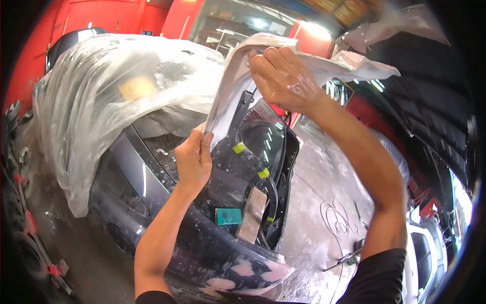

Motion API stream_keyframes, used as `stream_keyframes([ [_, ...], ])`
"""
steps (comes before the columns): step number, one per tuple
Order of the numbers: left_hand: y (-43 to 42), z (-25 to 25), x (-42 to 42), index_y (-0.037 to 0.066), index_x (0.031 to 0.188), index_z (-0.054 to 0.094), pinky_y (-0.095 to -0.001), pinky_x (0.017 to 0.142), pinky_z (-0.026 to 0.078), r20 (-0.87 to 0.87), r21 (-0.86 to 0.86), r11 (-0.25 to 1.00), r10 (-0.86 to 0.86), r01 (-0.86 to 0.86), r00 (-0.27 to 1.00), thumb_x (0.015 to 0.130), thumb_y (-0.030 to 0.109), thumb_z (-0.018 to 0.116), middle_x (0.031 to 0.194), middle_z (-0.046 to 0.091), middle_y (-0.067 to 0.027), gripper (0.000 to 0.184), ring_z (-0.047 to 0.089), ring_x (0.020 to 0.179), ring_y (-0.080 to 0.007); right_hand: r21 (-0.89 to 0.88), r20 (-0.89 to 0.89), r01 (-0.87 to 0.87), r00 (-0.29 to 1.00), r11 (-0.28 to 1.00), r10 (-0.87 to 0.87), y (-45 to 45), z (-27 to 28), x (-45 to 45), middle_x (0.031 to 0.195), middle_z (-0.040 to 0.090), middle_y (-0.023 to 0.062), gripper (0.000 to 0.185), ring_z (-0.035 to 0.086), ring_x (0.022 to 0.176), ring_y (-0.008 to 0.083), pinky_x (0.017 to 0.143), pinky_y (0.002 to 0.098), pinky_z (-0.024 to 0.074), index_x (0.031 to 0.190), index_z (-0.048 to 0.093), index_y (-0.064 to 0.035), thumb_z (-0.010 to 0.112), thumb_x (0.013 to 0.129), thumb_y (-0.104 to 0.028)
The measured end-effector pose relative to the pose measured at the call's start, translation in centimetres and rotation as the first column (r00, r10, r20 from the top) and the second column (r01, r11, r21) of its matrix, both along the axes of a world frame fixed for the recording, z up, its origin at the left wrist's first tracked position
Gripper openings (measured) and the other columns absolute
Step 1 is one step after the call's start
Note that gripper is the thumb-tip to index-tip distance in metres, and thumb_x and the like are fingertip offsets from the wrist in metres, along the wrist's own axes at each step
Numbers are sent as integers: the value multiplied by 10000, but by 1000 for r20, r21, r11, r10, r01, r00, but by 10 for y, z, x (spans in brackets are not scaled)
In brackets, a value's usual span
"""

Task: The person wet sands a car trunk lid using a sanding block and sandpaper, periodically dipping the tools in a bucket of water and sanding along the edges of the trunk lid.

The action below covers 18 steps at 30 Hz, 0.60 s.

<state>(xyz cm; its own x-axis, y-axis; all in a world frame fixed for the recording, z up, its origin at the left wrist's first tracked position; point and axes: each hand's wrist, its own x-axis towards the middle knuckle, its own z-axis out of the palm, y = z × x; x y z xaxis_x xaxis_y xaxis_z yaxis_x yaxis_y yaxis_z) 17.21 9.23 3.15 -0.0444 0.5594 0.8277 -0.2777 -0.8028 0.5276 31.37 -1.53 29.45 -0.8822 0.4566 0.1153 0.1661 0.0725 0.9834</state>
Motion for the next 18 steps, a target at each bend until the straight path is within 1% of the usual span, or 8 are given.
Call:
stream_keyframes([
  [1, -1, 0, 1, 34, 1292, 698, -320, 574, 416, -4, 19, 1000, 6, -6, 1000, 1134, 258, 582, 680, 555, -81, 298, 471, 604, -127, -49, 14, 16, 1000, 999, -15, -2, 5, -4, 1066, 648, 109, 315, 632, 958, 272, 782, 410, 502, 1062, 715, 38, 766, 768, -61],
  [2, 1, 1, 3, 33, 1292, 698, -319, 574, 413, 4, 34, 999, 18, -18, 1000, 1133, 254, 584, 680, 555, -79, 295, 469, 606, -125, -67, -127, -1, 992, 998, -8, -20, 13, -2, 1052, 644, 87, 304, 632, 962, 251, 755, 406, 485, 1051, 732, 38, 763, 763, -57],
  [5, 1, -3, 4, 29, 1295, 697, -315, 576, 410, 1, 6, 1000, 14, -14, 1000, 1133, 249, 585, 686, 567, -76, 295, 469, 614, -120, 66, 70, 47, 996, 997, -52, -46, 24, 22, 1036, 630, 63, 195, 624, 949, 235, 747, 392, 476, 952, 734, -6, 745, 763, -51],
  [9, 0, -1, -1, 32, 1294, 701, -311, 580, 413, -6, -6, 1000, -7, 7, 1000, 1136, 259, 583, 689, 570, -66, 301, 467, 624, -114, -8, -41, -71, 997, 997, 71, 2, 3, -7, 969, 631, 51, 214, 618, 934, 232, 790, 384, 496, 965, 757, -8, 736, 755, -42],
  [12, -3, 1, 1, 31, 1287, 705, -302, 579, 405, -6, -5, 1000, 5, -5, 1000, 1132, 256, 590, 683, 549, -49, 296, 456, 624, -107, 45, -7, -25, 1000, 999, 26, -23, 14, 10, 958, 617, 61, 160, 618, 931, 245, 808, 391, 503, 940, 733, -9, 731, 784, -48],
  [14, -2, 0, 3, 33, 1280, 710, -325, 591, 469, -14, -8, 999, 34, -34, 999, 1098, 185, 632, 746, 647, -135, 249, 559, 611, -157, 102, 70, 2, 998, 995, -9, -41, 22, 19, 918, 578, 75, 143, 595, 876, 271, 814, 413, 496, 962, 676, -29, 722, 832, -69],
  [16, -1, -2, 0, 38, 1280, 713, -335, 595, 499, -35, -26, 999, 39, -40, 999, 1081, 148, 655, 777, 696, -176, 236, 615, 601, -186, 48, -81, -88, 992, 995, 92, -9, 2, 18, 894, 557, 80, 173, 583, 852, 286, 804, 420, 482, 1007, 660, -32, 710, 844, -63],
  [18, -2, 0, -2, 33, 1281, 709, -317, 568, 420, -22, -16, 1000, 10, -11, 1000, 1116, 227, 608, 698, 561, -93, 273, 487, 597, -134, -57, -191, -154, 971, 986, 140, 16, -9, -1, 862, 524, 90, 182, 580, 850, 303, 805, 432, 464, 1036, 634, -43, 686, 861, -40],
])
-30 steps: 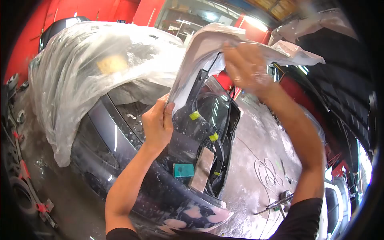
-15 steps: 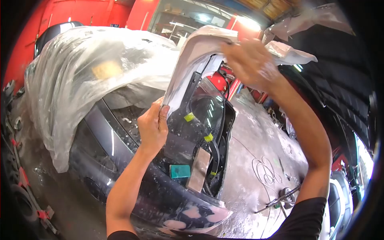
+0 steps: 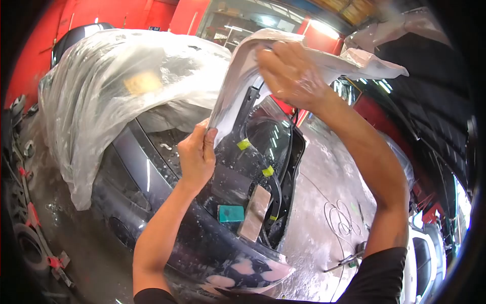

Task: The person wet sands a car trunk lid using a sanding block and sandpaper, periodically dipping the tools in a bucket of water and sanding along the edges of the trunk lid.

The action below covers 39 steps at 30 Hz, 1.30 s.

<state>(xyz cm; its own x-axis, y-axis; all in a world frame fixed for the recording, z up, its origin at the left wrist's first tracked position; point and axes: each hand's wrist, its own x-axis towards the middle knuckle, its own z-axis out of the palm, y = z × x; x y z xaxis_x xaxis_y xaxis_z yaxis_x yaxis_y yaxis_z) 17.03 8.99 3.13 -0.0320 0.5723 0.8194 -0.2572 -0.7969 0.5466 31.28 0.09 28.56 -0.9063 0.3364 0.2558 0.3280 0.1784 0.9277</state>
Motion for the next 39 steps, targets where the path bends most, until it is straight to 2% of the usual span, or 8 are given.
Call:
stream_keyframes([
  [3, 4, 1, 3, 29, 1278, 709, -306, 554, 377, 21, 41, 999, 13, -13, 1000, 1132, 250, 588, 660, 498, -52, 292, 420, 598, -105, -53, -109, 198, 973, 979, -203, -29, 18, 5, 955, 647, 66, 383, 635, 867, 272, 761, 430, 493, 1167, 720, 21, 754, 795, -62],
  [4, 4, -1, 5, 28, 1277, 711, -306, 554, 376, 32, 46, 999, 17, -19, 999, 1131, 243, 589, 660, 501, -52, 287, 419, 599, -104, 75, 161, 103, 980, 992, -114, -41, 26, 10, 922, 633, 76, 396, 633, 857, 277, 758, 446, 485, 1202, 713, 22, 747, 816, -59],
  [7, 3, -1, 2, 33, 1284, 713, -302, 567, 397, 5, 14, 1000, 11, -11, 1000, 1129, 235, 591, 672, 531, -58, 282, 439, 604, -108, 81, -57, 63, 997, 995, -59, -18, 2, 17, 1027, 605, 98, 270, 598, 917, 301, 799, 441, 463, 1101, 657, -11, 698, 836, -43],
  [11, 6, -2, 3, 28, 1288, 712, -301, 569, 402, 49, 44, 999, -18, 16, 999, 1125, 235, 601, 676, 539, -61, 286, 447, 599, -114, -28, -41, 55, 998, 998, -56, -1, -3, -3, 1009, 592, 102, 209, 594, 914, 274, 790, 438, 472, 1007, 668, 1, 719, 810, -46],
  [14, 5, -1, 7, 24, 1290, 710, -307, 565, 404, 48, 42, 999, 8, -10, 999, 1124, 238, 603, 671, 538, -68, 292, 448, 591, -120, 218, 206, 112, 966, 970, -158, -37, 17, -2, 973, 571, 101, 183, 580, 895, 271, 767, 425, 460, 935, 660, -12, 727, 771, -59],
  [28, 5, -1, 1, 35, 1294, 711, -330, 557, 439, 55, 70, 997, 8, -12, 998, 1115, 221, 615, 656, 575, -113, 276, 512, 557, -147, 231, -51, 233, 973, 945, -227, 13, -38, -25, 1005, 619, 120, 171, 610, 948, 278, 778, 401, 473, 880, 660, -5, 689, 769, -133],
  [34, 2, -1, 5, 40, 1286, 714, -334, 551, 428, 44, 55, 998, 29, -32, 999, 1116, 216, 610, 652, 558, -105, 266, 508, 557, -146, 235, 74, 204, 971, 950, -227, -30, -2, -2, 1015, 609, 121, 176, 595, 938, 273, 783, 412, 468, 903, 669, 8, 683, 774, -111],
  [39, 4, -1, -4, 69, 1286, 721, -378, 601, 524, -25, 32, 999, 27, -27, 999, 1063, 137, 654, 805, 713, -187, 242, 686, 628, -295, 171, -53, 162, 986, 972, -155, 10, -32, -18, 1024, 617, 116, 222, 604, 958, 265, 768, 414, 460, 950, 682, 20, 690, 772, -113],
])
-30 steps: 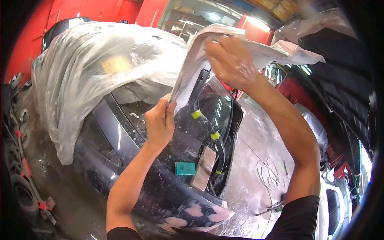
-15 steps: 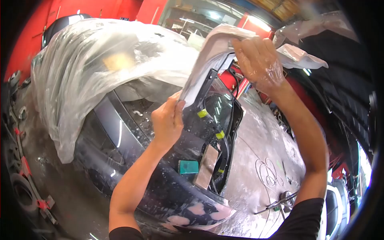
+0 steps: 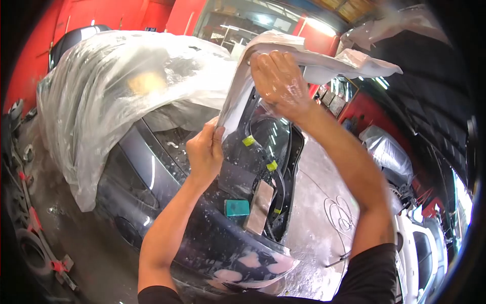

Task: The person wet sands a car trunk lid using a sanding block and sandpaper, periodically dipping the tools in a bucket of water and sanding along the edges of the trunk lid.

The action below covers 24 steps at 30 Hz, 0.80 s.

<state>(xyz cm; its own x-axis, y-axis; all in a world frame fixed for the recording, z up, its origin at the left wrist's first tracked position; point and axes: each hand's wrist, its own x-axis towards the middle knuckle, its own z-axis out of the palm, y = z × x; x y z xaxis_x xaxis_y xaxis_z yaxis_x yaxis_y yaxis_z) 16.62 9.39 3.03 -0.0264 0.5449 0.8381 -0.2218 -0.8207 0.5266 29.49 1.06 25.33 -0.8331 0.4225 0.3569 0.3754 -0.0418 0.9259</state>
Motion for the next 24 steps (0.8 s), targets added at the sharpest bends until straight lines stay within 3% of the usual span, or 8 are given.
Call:
stream_keyframes([
  [5, -5, 0, 8, 75, 1275, 727, -374, 588, 512, 73, -14, 1000, 0, 1, 997, 1062, 141, 657, 776, 695, -176, 233, 653, 594, -280, 83, 135, 146, 978, 986, -157, -53, 38, 11, 1008, 612, 121, 238, 604, 946, 273, 763, 425, 456, 954, 684, 16, 682, 758, -118],
  [10, 0, -1, 5, 32, 1291, 709, -321, 538, 418, 48, 18, 1000, -24, 24, 999, 1119, 216, 605, 643, 553, -81, 273, 481, 555, -130, 6, -197, -65, 978, 998, 64, -5, -15, -9, 954, 593, 126, 228, 600, 883, 291, 750, 428, 459, 998, 688, 9, 679, 788, -79],
  [13, -4, 2, -1, 14, 1280, 713, -317, 650, 486, -4, -13, 998, -60, 60, 998, 1117, 192, 599, 741, 613, -120, 267, 567, 664, -145, -65, -410, -109, 909, 992, 73, -33, -34, -17, 850, 535, 120, 282, 596, 824, 328, 704, 455, 470, 1049, 705, -5, 699, 767, -6],
  [17, -26, 9, -11, -10, 1324, 700, -334, 889, 509, 168, 199, 933, 271, -301, 948, 1110, 178, 605, 999, 698, -147, 301, 642, 944, -174, -25, -589, -73, 807, 997, 44, -67, -75, -6, 954, 704, 161, 195, 667, 863, 337, 722, 424, 552, 1039, 739, 27, 757, 850, -19],
  [19, -71, 12, -18, -28, 1348, 691, -347, 984, 491, 210, 101, 975, 175, -199, 962, 1115, 189, 604, 1126, 716, -136, 330, 640, 1066, -183, 68, -772, -198, 611, 978, 177, -71, -95, -17, 883, 667, 147, 190, 661, 835, 344, 712, 444, 547, 1032, 730, 3, 751, 846, -25],
  [20, -85, 19, -16, -34, 1356, 687, -345, 976, 495, 213, -6, 999, -45, 48, 976, 1119, 200, 603, 1137, 718, -118, 343, 638, 1064, -176, 114, -839, -255, 492, 960, 231, -72, -106, -24, 847, 648, 140, 187, 659, 820, 348, 706, 455, 544, 1029, 726, -9, 748, 844, -28],
  [22, -107, 27, -11, -46, 1372, 678, -341, 959, 502, 299, -214, 835, -438, 507, 848, 1126, 221, 600, 1157, 722, -82, 371, 634, 1059, -161, 121, -837, -300, 481, 946, 260, -70, -129, -34, 939, 675, 149, 214, 683, 874, 355, 749, 453, 572, 1081, 733, 8, 737, 869, -15],
  [24, -101, 24, -6, -53, 1337, 697, -309, 953, 496, 284, -237, 809, -473, 539, 834, 1128, 229, 605, 1170, 715, -57, 363, 621, 1074, -128, 124, -851, -347, 445, 930, 279, -71, -146, -44, 988, 680, 155, 229, 680, 875, 362, 747, 453, 573, 1109, 735, 19, 734, 882, -7],
])
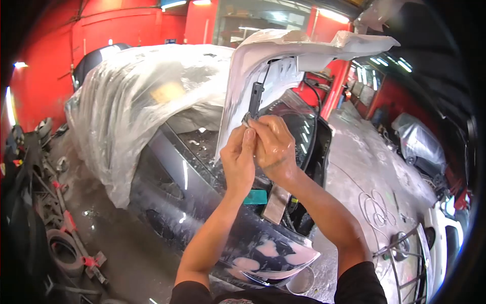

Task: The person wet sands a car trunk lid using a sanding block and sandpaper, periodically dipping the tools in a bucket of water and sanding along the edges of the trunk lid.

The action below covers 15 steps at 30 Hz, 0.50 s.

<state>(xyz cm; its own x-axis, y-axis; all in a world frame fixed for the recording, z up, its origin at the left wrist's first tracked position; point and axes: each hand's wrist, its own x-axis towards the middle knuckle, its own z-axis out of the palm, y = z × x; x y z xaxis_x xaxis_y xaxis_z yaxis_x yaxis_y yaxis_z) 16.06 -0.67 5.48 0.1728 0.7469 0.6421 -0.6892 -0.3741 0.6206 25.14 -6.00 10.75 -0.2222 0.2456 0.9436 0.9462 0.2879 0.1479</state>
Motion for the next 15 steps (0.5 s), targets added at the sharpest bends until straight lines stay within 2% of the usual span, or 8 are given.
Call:
stream_keyframes([
  [1, 2, -1, 1, -53, 1328, 702, -300, 948, 495, -26, -56, 998, -25, 24, 999, 1122, 220, 616, 1165, 716, -55, 353, 620, 1069, -121, -33, -5, -33, 999, 999, 33, 0, -4, 2, 1076, 682, 178, 262, 682, 899, 380, 759, 445, 578, 1155, 728, 42, 714, 895, 12],
  [3, 0, 3, 2, -56, 1306, 712, -284, 930, 491, 20, -148, 987, -65, 67, 998, 1108, 207, 641, 1148, 720, -48, 337, 618, 1049, -107, -100, -97, -144, 986, 984, 134, -2, -4, 7, 1117, 687, 190, 304, 692, 940, 386, 790, 437, 583, 1195, 722, 41, 698, 892, 30],
  [5, -7, 16, 8, -61, 1280, 721, -268, 904, 488, 157, -207, 971, -84, 116, 984, 1092, 199, 669, 1124, 724, -39, 325, 618, 1018, -95, -156, -179, -233, 962, 960, 205, -8, -4, 12, 1161, 689, 200, 345, 700, 986, 394, 831, 431, 586, 1240, 713, 35, 682, 897, 42],
  [8, -6, 21, 14, -77, 1267, 718, -256, 893, 483, 36, -163, 984, -64, 69, 997, 1073, 200, 700, 1111, 729, -32, 339, 613, 1009, -91, -208, -242, -311, 935, 927, 259, -23, 2, 26, 1230, 690, 210, 388, 703, 1062, 407, 903, 430, 583, 1304, 697, 14, 661, 918, 42],
  [10, -2, 24, 21, -46, 1190, 737, -275, 755, 461, -51, -43, 987, 150, -152, 987, 1063, 198, 708, 988, 686, -18, 276, 575, 861, -76, -212, -241, -326, 931, 921, 274, -29, 5, 41, 1274, 688, 211, 398, 698, 1113, 410, 946, 434, 576, 1331, 690, -2, 654, 937, 34],
  [12, 8, 32, 19, -24, 1100, 748, -293, 635, 407, -139, 142, 895, 442, -424, 886, 1057, 193, 713, 863, 615, -3, 224, 507, 747, -63, -263, -265, -324, 930, 909, 255, -36, 1, 54, 1302, 679, 198, 416, 683, 1159, 395, 980, 425, 564, 1342, 684, -1, 668, 928, 35],
  [13, 9, 45, 20, -46, 1037, 726, -338, 598, 403, -108, 104, 889, 455, -445, 884, 1055, 176, 692, 813, 606, -62, 225, 509, 670, -106, -266, -244, -303, 940, 915, 240, -35, -4, 60, 1310, 673, 190, 438, 680, 1171, 378, 986, 416, 561, 1354, 679, 5, 684, 917, 44],
  [15, 21, 66, 24, -46, 1033, 719, -359, 607, 429, -5, 248, 687, 706, -683, 709, 1026, 161, 712, 830, 623, -98, 207, 560, 677, -168, -228, -156, -225, 969, 947, 192, -29, -15, 64, 1284, 670, 177, 441, 672, 1157, 370, 972, 427, 566, 1347, 685, 4, 696, 907, 42],
])
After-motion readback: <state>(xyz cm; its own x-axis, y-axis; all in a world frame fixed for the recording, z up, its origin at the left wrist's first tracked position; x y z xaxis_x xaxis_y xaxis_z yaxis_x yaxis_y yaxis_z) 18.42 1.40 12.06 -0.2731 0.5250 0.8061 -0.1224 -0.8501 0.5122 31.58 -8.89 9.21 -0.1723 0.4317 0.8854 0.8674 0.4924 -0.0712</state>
